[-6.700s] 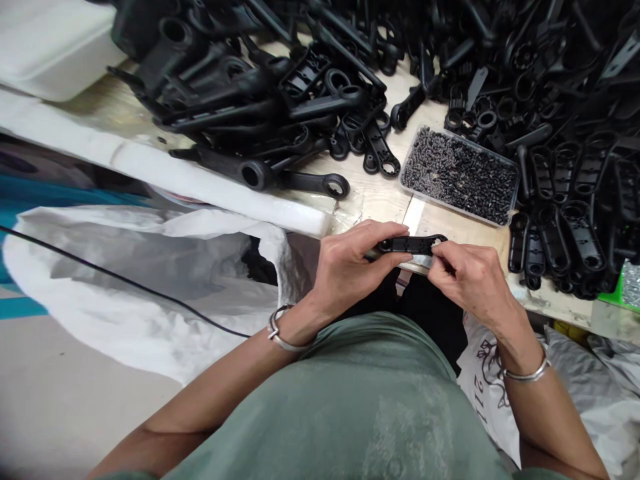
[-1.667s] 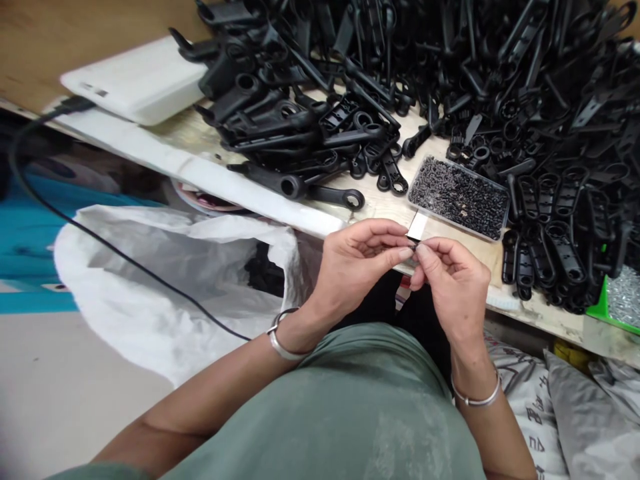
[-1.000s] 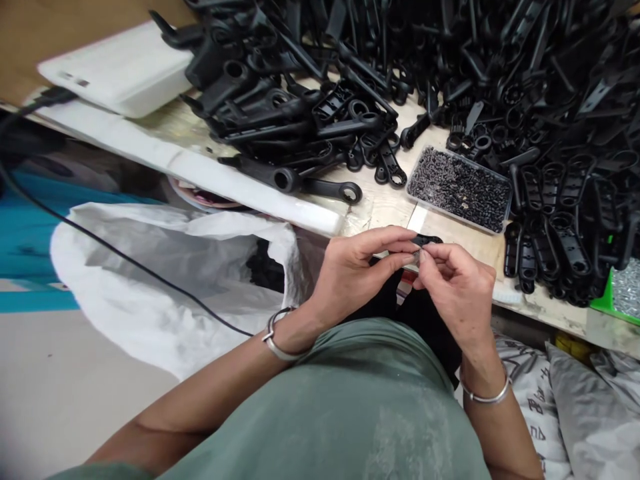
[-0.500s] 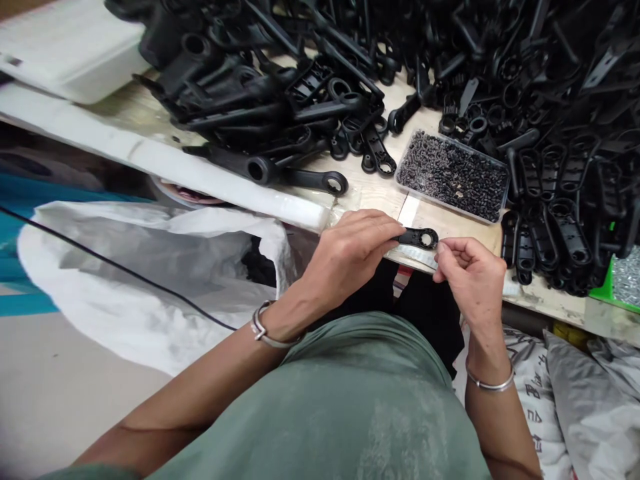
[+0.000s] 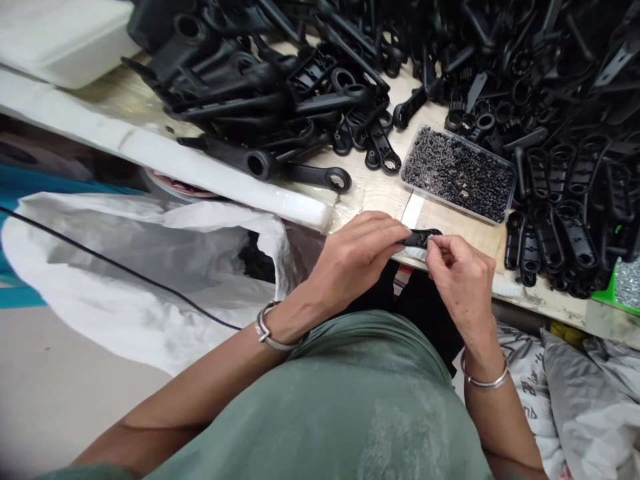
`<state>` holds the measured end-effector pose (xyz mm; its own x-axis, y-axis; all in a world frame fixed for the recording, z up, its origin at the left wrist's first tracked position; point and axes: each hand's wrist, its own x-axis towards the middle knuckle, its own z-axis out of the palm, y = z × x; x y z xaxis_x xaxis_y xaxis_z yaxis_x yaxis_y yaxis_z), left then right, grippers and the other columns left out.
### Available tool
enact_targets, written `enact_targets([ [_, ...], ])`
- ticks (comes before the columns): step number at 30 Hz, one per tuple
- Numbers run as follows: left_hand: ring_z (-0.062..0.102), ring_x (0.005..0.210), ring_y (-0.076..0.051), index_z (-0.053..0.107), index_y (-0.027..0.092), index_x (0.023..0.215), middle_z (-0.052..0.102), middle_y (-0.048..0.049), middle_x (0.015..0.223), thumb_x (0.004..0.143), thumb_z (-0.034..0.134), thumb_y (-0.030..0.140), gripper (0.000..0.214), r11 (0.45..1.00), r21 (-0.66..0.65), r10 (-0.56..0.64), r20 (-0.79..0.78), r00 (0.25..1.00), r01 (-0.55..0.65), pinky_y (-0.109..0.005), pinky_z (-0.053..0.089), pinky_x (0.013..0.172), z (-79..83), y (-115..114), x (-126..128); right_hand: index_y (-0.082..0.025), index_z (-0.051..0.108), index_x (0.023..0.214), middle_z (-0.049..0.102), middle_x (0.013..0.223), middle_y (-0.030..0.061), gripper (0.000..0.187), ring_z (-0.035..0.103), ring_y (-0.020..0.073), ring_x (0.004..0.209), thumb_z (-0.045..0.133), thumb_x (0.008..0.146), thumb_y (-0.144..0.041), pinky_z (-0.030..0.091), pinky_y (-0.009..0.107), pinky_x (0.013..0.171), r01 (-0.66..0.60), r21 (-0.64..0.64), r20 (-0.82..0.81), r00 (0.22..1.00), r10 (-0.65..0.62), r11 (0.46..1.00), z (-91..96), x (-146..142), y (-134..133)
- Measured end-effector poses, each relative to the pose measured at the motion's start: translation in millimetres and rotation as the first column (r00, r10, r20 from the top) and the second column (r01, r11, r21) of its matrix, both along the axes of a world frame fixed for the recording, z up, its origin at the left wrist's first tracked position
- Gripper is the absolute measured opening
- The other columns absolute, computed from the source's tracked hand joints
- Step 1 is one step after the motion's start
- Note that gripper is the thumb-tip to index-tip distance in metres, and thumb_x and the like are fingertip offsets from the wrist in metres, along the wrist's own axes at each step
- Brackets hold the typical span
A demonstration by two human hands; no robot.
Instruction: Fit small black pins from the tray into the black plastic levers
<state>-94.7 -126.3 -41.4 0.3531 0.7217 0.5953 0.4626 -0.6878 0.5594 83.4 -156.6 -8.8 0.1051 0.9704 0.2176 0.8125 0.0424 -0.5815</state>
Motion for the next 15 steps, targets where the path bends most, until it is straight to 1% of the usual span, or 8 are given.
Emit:
enact_targets([
  [3, 0.063, 0.090, -0.016, 0.065, 0.017, 0.099, 0.073, -0.0029, 0.092, 0.097, 0.052, 0.011, 0.016, 1.000, 0.005, -0.009, 0.010, 1.000, 0.009, -0.028, 0.050, 0.085, -0.3, 0.1, 0.1, -0.019, 0.072, 0.081, 0.070, 0.064, -0.0001, 0.013, 0.064, 0.0125, 0.052, 0.063, 0.085, -0.028, 0.051, 0.026, 0.057, 0.013, 0.021, 0.029, 0.999, -0.014, 1.000, -0.3, -0.7, -0.4],
  [5, 0.063, 0.092, -0.017, 0.066, 0.018, 0.099, 0.074, -0.0036, 0.093, 0.097, 0.054, 0.014, 0.013, 1.000, 0.017, 0.005, 0.004, 1.000, -0.005, -0.031, 0.048, 0.085, -0.3, -0.1, 1.4, -0.019, 0.072, 0.082, 0.069, 0.061, -0.0006, 0.014, 0.062, 0.0122, 0.050, 0.063, 0.086, -0.029, 0.051, 0.026, 0.056, 0.033, 0.006, 0.007, 0.999, -0.033, 0.999, -0.1, -1.4, -1.3],
  [9, 0.061, 0.096, -0.020, 0.069, 0.021, 0.092, 0.075, -0.0030, 0.096, 0.096, 0.061, 0.026, 0.010, 0.995, 0.051, 0.081, 0.004, 0.997, -0.081, -0.037, 0.038, 0.090, 1.2, -1.4, 7.1, -0.018, 0.072, 0.083, 0.066, 0.058, -0.0022, 0.015, 0.059, 0.0105, 0.045, 0.065, 0.086, -0.031, 0.048, 0.024, 0.049, 0.053, -0.028, -0.132, 0.990, -0.057, 0.998, 3.0, -5.4, -4.2],
  [11, 0.060, 0.094, -0.019, 0.070, 0.022, 0.089, 0.075, -0.0005, 0.092, 0.096, 0.061, 0.029, 0.013, 0.995, 0.040, 0.088, 0.006, 0.996, -0.088, -0.039, 0.033, 0.092, 2.6, -2.1, 10.1, -0.018, 0.072, 0.083, 0.067, 0.059, -0.0025, 0.014, 0.058, 0.0097, 0.044, 0.067, 0.085, -0.031, 0.047, 0.022, 0.047, 0.054, -0.031, -0.197, 0.979, -0.059, 0.998, 6.0, -8.3, -6.0],
  [15, 0.058, 0.086, -0.016, 0.072, 0.025, 0.088, 0.074, 0.0041, 0.082, 0.099, 0.057, 0.026, 0.018, 0.997, -0.038, 0.062, 0.012, 0.998, -0.061, -0.040, 0.027, 0.094, 4.9, -2.6, 12.2, -0.018, 0.072, 0.080, 0.063, 0.054, -0.0044, 0.010, 0.056, 0.0082, 0.043, 0.070, 0.083, -0.027, 0.046, 0.020, 0.044, 0.039, -0.064, -0.322, 0.945, -0.058, 0.997, 12.2, -11.7, -8.8],
])
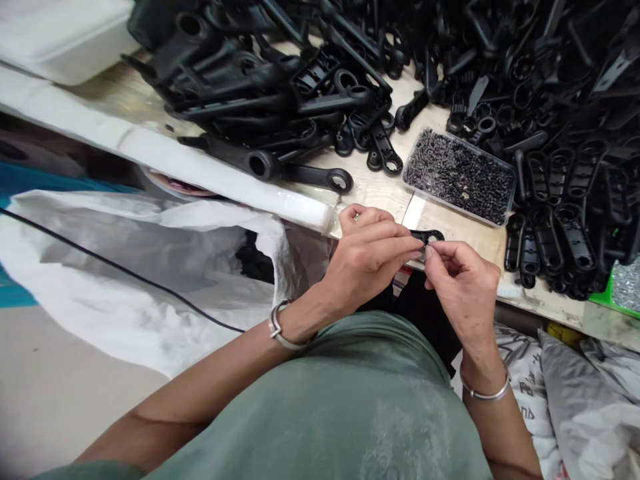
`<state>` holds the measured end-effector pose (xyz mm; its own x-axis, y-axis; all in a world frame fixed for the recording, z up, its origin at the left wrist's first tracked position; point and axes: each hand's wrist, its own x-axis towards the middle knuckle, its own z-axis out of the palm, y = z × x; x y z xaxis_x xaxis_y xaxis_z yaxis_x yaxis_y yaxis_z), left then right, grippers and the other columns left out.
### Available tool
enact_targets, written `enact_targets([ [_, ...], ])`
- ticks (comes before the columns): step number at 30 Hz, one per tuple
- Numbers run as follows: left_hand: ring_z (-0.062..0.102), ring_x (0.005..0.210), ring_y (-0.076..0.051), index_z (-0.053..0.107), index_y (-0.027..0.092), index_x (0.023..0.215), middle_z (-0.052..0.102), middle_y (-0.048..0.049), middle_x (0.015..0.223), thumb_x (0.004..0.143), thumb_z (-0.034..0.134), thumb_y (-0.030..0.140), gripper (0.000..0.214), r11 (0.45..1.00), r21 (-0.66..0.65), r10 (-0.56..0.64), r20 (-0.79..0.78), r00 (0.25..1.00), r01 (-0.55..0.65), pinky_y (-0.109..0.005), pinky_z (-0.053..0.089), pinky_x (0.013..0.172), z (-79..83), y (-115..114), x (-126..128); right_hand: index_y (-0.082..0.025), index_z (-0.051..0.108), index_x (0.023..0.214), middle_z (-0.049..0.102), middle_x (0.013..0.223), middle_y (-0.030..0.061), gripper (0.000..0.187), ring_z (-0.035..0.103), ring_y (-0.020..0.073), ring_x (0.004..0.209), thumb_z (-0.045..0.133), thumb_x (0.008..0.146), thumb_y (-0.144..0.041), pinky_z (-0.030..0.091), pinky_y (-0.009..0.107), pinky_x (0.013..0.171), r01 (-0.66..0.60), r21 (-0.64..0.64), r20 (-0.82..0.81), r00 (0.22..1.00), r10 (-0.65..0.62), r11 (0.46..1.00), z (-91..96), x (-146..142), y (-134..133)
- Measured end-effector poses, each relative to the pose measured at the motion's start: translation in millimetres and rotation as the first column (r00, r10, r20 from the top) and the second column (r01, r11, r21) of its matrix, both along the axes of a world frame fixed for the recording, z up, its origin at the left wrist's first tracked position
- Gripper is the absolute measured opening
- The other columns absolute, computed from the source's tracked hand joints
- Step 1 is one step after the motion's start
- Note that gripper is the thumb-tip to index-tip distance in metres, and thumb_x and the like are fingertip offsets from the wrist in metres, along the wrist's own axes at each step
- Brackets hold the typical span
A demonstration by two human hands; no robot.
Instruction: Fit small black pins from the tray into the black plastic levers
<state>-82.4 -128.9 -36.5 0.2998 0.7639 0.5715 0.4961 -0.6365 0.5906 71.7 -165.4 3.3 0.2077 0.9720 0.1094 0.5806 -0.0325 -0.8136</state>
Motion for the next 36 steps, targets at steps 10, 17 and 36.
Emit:
enact_targets([
  [10, 0.059, 0.081, -0.012, 0.072, 0.025, 0.086, 0.075, 0.0066, 0.082, 0.096, 0.060, 0.019, 0.017, 0.992, -0.109, -0.045, 0.098, 0.994, 0.056, -0.036, 0.030, 0.088, 1.4, -2.6, -0.7, -0.018, 0.072, 0.080, 0.066, 0.057, -0.0038, 0.003, 0.060, 0.0084, 0.044, 0.071, 0.082, -0.021, 0.051, 0.020, 0.046, -0.062, -0.048, -0.278, 0.959, 0.046, 0.997, 5.8, 0.1, 1.8],
  [17, 0.059, 0.084, -0.013, 0.071, 0.024, 0.085, 0.075, 0.0061, 0.082, 0.096, 0.062, 0.019, 0.015, 0.999, -0.039, -0.003, 0.073, 0.997, 0.006, -0.037, 0.028, 0.091, 1.5, -4.2, 0.3, -0.018, 0.073, 0.093, 0.070, 0.062, -0.0018, 0.011, 0.066, 0.0108, 0.053, 0.069, 0.087, -0.026, 0.055, 0.022, 0.054, -0.087, -0.051, -0.192, 0.978, 0.076, 0.995, -0.3, 4.3, -2.9],
  [36, 0.061, 0.096, -0.018, 0.070, 0.022, 0.097, 0.075, 0.0009, 0.095, 0.098, 0.058, 0.029, 0.013, 0.999, 0.050, -0.008, -0.051, 0.999, 0.011, -0.039, 0.032, 0.093, 1.2, -2.3, -15.6, -0.017, 0.071, 0.086, 0.069, 0.059, -0.0022, 0.010, 0.065, 0.0114, 0.048, 0.069, 0.084, -0.027, 0.053, 0.022, 0.049, -0.064, -0.037, -0.034, 0.997, 0.062, 0.997, -4.6, 6.3, -2.3],
])
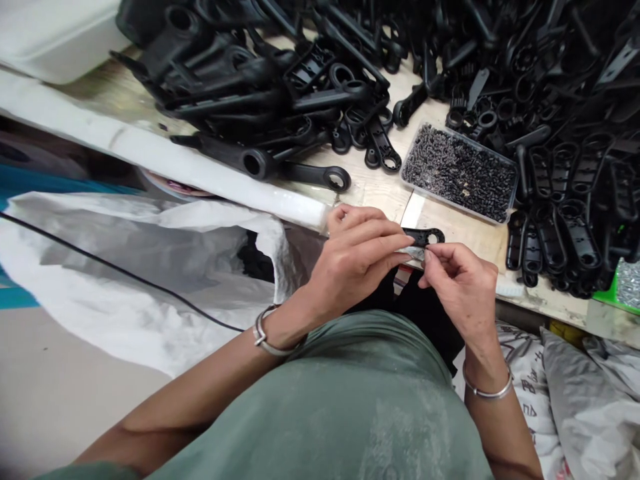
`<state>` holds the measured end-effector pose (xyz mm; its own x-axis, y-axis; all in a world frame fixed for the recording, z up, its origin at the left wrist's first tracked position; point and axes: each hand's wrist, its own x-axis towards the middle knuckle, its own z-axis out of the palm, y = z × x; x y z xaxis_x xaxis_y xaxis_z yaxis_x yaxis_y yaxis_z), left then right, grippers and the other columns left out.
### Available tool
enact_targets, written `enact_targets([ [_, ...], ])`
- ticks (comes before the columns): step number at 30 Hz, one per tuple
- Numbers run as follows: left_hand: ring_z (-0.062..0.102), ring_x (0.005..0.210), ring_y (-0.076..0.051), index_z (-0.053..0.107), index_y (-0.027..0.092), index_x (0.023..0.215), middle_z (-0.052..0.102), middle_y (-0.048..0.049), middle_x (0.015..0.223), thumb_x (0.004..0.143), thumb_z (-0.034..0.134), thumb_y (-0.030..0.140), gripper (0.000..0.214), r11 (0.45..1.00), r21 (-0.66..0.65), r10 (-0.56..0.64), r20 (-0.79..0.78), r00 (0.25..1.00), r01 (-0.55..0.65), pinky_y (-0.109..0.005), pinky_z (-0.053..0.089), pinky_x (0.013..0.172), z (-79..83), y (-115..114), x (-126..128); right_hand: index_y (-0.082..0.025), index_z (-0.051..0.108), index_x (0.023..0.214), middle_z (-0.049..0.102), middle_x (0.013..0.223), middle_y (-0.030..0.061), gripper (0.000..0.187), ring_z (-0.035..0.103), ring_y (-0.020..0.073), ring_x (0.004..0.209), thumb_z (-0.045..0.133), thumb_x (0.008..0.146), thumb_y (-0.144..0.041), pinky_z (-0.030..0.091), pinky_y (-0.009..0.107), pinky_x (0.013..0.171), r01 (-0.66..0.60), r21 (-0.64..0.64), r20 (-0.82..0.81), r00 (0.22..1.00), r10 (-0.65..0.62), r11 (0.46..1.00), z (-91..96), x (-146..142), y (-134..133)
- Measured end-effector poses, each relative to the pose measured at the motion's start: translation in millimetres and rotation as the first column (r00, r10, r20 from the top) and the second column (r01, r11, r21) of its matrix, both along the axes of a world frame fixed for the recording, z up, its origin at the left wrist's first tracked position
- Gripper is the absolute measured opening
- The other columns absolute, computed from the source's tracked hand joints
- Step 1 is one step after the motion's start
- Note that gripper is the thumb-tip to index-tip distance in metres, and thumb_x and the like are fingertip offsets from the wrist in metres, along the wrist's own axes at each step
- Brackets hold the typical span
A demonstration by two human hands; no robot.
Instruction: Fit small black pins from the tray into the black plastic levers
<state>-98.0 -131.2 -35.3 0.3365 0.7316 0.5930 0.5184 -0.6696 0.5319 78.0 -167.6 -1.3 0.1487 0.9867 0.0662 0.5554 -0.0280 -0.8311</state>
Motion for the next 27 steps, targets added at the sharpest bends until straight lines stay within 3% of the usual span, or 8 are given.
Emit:
enact_targets([
  [4, 0.061, 0.103, -0.022, 0.069, 0.020, 0.099, 0.075, -0.0046, 0.108, 0.097, 0.060, 0.028, 0.012, 1.000, 0.012, 0.027, -0.087, 0.996, -0.026, -0.039, 0.039, 0.090, -4.6, 6.2, -8.5, -0.017, 0.072, 0.085, 0.068, 0.057, -0.0017, 0.013, 0.064, 0.0118, 0.047, 0.070, 0.084, -0.029, 0.052, 0.023, 0.051, 0.049, -0.009, 0.075, 0.996, -0.048, 0.999, 0.9, 8.6, 1.9],
  [8, 0.062, 0.087, -0.017, 0.069, 0.016, 0.089, 0.073, -0.0061, 0.099, 0.099, 0.052, 0.020, 0.020, 0.997, -0.037, -0.066, -0.071, 0.995, 0.064, -0.030, 0.048, 0.079, -9.0, 8.8, -7.9, -0.017, 0.072, 0.084, 0.066, 0.055, -0.0023, 0.013, 0.061, 0.0112, 0.046, 0.067, 0.085, -0.029, 0.051, 0.024, 0.052, 0.060, 0.046, 0.232, 0.970, -0.069, 0.997, 0.8, 15.9, 4.3],
  [14, 0.058, 0.083, -0.015, 0.069, 0.015, 0.082, 0.071, -0.0051, 0.094, 0.099, 0.050, 0.016, 0.025, 0.997, -0.039, -0.071, -0.063, 0.995, 0.068, -0.028, 0.050, 0.078, -8.6, 5.7, -5.8, -0.019, 0.071, 0.084, 0.069, 0.063, 0.0005, 0.015, 0.063, 0.0131, 0.052, 0.061, 0.089, -0.028, 0.051, 0.026, 0.056, -0.077, 0.163, 0.477, 0.879, -0.010, 0.984, -4.8, 11.6, 8.3],
  [19, 0.058, 0.085, -0.015, 0.068, 0.016, 0.081, 0.071, -0.0045, 0.097, 0.098, 0.050, 0.013, 0.025, 0.997, -0.039, -0.071, -0.091, 0.993, 0.068, -0.027, 0.050, 0.079, -9.1, 5.6, -7.2, -0.020, 0.069, 0.083, 0.074, 0.074, 0.0051, 0.014, 0.067, 0.0156, 0.063, 0.057, 0.091, -0.020, 0.051, 0.028, 0.061, -0.221, 0.233, 0.652, 0.758, 0.016, 0.947, -7.5, 4.5, 11.2],
  [24, 0.058, 0.090, -0.015, 0.068, 0.016, 0.082, 0.070, -0.0065, 0.104, 0.097, 0.051, 0.010, 0.023, 0.994, -0.069, -0.090, -0.085, 0.992, 0.084, -0.027, 0.049, 0.083, -11.2, 4.7, -6.8, -0.018, 0.066, 0.083, 0.070, 0.073, 0.0063, 0.021, 0.065, 0.0163, 0.064, 0.048, 0.095, -0.019, 0.043, 0.028, 0.059, -0.327, 0.118, 0.791, 0.602, 0.111, 0.937, -1.0, 0.9, 9.9],
  [27, 0.057, 0.089, -0.015, 0.067, 0.015, 0.082, 0.070, -0.0061, 0.103, 0.098, 0.050, 0.011, 0.024, 0.994, -0.073, -0.088, -0.068, 0.994, 0.083, -0.026, 0.049, 0.082, -12.5, 4.7, -5.6, -0.018, 0.066, 0.082, 0.070, 0.073, 0.0061, 0.021, 0.065, 0.0169, 0.065, 0.049, 0.094, -0.021, 0.041, 0.029, 0.059, -0.343, 0.009, 0.764, 0.608, 0.215, 0.939, 10.0, 2.5, 13.3],
])
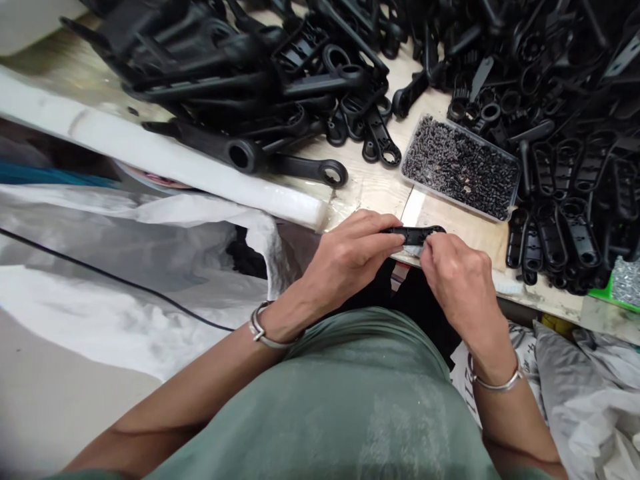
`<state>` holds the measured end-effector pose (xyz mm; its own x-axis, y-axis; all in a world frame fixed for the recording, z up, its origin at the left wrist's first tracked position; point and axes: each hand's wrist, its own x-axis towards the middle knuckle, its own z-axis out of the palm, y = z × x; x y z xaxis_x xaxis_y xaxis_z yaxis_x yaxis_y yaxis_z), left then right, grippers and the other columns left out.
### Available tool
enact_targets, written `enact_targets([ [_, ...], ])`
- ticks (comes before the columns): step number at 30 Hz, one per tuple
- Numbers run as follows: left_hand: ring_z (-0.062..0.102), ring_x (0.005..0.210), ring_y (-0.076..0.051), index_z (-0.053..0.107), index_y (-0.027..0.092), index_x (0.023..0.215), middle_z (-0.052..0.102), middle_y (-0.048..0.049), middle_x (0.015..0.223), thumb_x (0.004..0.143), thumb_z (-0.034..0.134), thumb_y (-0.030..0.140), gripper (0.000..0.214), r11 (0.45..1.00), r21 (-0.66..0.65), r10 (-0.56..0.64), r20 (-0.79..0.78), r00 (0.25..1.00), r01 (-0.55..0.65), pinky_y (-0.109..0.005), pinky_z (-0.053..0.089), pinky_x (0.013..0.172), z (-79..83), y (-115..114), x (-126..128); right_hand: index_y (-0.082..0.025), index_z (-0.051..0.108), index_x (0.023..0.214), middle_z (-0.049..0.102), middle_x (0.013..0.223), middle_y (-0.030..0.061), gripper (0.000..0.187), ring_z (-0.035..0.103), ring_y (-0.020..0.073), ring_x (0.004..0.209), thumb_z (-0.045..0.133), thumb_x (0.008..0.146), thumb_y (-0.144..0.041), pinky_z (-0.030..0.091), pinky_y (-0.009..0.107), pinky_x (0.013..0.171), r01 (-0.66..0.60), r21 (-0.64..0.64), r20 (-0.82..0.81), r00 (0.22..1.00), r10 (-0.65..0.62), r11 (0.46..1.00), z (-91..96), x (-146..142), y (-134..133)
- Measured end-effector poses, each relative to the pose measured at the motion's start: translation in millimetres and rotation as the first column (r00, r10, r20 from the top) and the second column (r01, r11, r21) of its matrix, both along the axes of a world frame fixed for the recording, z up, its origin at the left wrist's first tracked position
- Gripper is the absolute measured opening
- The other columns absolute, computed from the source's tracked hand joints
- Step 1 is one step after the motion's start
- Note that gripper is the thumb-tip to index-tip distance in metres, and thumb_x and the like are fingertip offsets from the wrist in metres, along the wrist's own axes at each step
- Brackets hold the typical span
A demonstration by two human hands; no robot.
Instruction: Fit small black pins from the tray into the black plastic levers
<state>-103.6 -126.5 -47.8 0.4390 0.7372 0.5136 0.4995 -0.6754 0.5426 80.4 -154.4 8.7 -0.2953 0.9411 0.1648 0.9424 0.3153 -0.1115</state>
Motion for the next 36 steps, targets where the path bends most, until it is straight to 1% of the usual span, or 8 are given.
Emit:
enact_targets([
  [6, 0.055, 0.090, -0.016, 0.065, 0.016, 0.093, 0.069, -0.0060, 0.104, 0.101, 0.040, 0.012, 0.026, 1.000, 0.001, -0.028, -0.028, 0.999, 0.028, -0.028, 0.047, 0.084, 1.0, 0.9, 2.1, -0.018, 0.069, 0.079, 0.061, 0.051, -0.0037, 0.016, 0.055, 0.0108, 0.046, 0.057, 0.088, -0.023, 0.041, 0.024, 0.052, 0.122, -0.370, -0.321, 0.914, -0.249, 0.921, 14.2, 8.7, 11.6],
  [10, 0.054, 0.094, -0.019, 0.061, 0.018, 0.119, 0.067, -0.0060, 0.108, 0.100, 0.039, 0.011, 0.030, 0.998, -0.039, -0.060, -0.116, 0.991, 0.056, -0.030, 0.044, 0.082, 2.7, 0.9, 3.9, -0.018, 0.065, 0.072, 0.059, 0.047, -0.0045, 0.017, 0.054, 0.0098, 0.041, 0.056, 0.086, -0.024, 0.039, 0.023, 0.048, 0.172, -0.444, -0.341, 0.875, -0.343, 0.880, 15.6, 6.2, 15.6],
  [18, 0.051, 0.097, -0.021, 0.062, 0.026, 0.122, 0.062, -0.0077, 0.114, 0.096, 0.046, 0.009, 0.034, 0.997, -0.014, -0.083, -0.265, 0.961, 0.082, -0.034, 0.039, 0.079, 2.7, 1.7, 4.6, -0.020, 0.062, 0.074, 0.059, 0.045, -0.0041, 0.017, 0.059, 0.0126, 0.043, 0.053, 0.088, -0.019, 0.040, 0.025, 0.052, 0.129, -0.292, -0.185, 0.965, -0.188, 0.948, 19.2, -2.6, 15.4],
  [22, 0.050, 0.095, -0.021, 0.063, 0.024, 0.118, 0.062, -0.0081, 0.110, 0.099, 0.044, 0.012, 0.029, 0.995, -0.009, -0.098, -0.257, 0.961, 0.100, -0.034, 0.038, 0.078, 4.3, 2.5, 3.5, -0.020, 0.061, 0.075, 0.062, 0.051, 0.0015, 0.017, 0.061, 0.0170, 0.048, 0.053, 0.090, -0.019, 0.039, 0.029, 0.052, 0.108, -0.197, 0.031, 0.994, -0.103, 0.974, 16.1, -7.7, 12.4],
  [28, 0.049, 0.088, -0.022, 0.062, 0.021, 0.112, 0.061, -0.0089, 0.106, 0.099, 0.040, 0.011, 0.028, 0.990, 0.012, -0.133, -0.262, 0.956, 0.141, -0.035, 0.038, 0.076, 6.0, 5.8, -0.1, -0.015, 0.063, 0.079, 0.068, 0.065, 0.0133, 0.021, 0.061, 0.0220, 0.051, 0.050, 0.081, 0.002, 0.031, 0.032, 0.049, 0.079, -0.125, 0.403, 0.915, -0.022, 0.989, 22.9, -35.8, 13.2],
  [32, 0.048, 0.081, -0.022, 0.062, 0.019, 0.107, 0.060, -0.0086, 0.099, 0.096, 0.038, 0.006, 0.029, 0.982, 0.081, -0.132, -0.367, 0.921, 0.173, -0.035, 0.037, 0.070, 14.1, 9.0, -1.5, -0.015, 0.064, 0.079, 0.067, 0.064, 0.0107, 0.016, 0.063, 0.0214, 0.055, 0.054, 0.083, -0.003, 0.036, 0.031, 0.052, 0.080, -0.256, 0.242, 0.970, -0.017, 0.963, 24.4, -25.5, 22.1],
  [34, 0.048, 0.079, -0.022, 0.062, 0.019, 0.109, 0.059, -0.0080, 0.096, 0.094, 0.038, 0.004, 0.032, 0.977, 0.091, -0.138, -0.422, 0.896, 0.193, -0.034, 0.037, 0.068, 19.5, 9.6, -1.8, -0.016, 0.063, 0.077, 0.067, 0.064, 0.0060, 0.015, 0.064, 0.0182, 0.057, 0.054, 0.088, -0.011, 0.040, 0.028, 0.054, 0.084, -0.307, 0.013, 0.996, -0.083, 0.948, 19.4, -11.8, 21.1],
  [36, 0.049, 0.078, -0.022, 0.062, 0.019, 0.113, 0.058, -0.0077, 0.095, 0.092, 0.040, 0.003, 0.034, 0.977, 0.084, -0.140, -0.445, 0.884, 0.196, -0.034, 0.039, 0.068, 22.2, 9.5, -1.9, -0.018, 0.065, 0.081, 0.066, 0.063, 0.0009, 0.016, 0.065, 0.0140, 0.058, 0.053, 0.092, -0.019, 0.044, 0.025, 0.057, 0.102, -0.341, -0.256, 0.946, -0.197, 0.934, 11.0, 0.4, 13.6],
])
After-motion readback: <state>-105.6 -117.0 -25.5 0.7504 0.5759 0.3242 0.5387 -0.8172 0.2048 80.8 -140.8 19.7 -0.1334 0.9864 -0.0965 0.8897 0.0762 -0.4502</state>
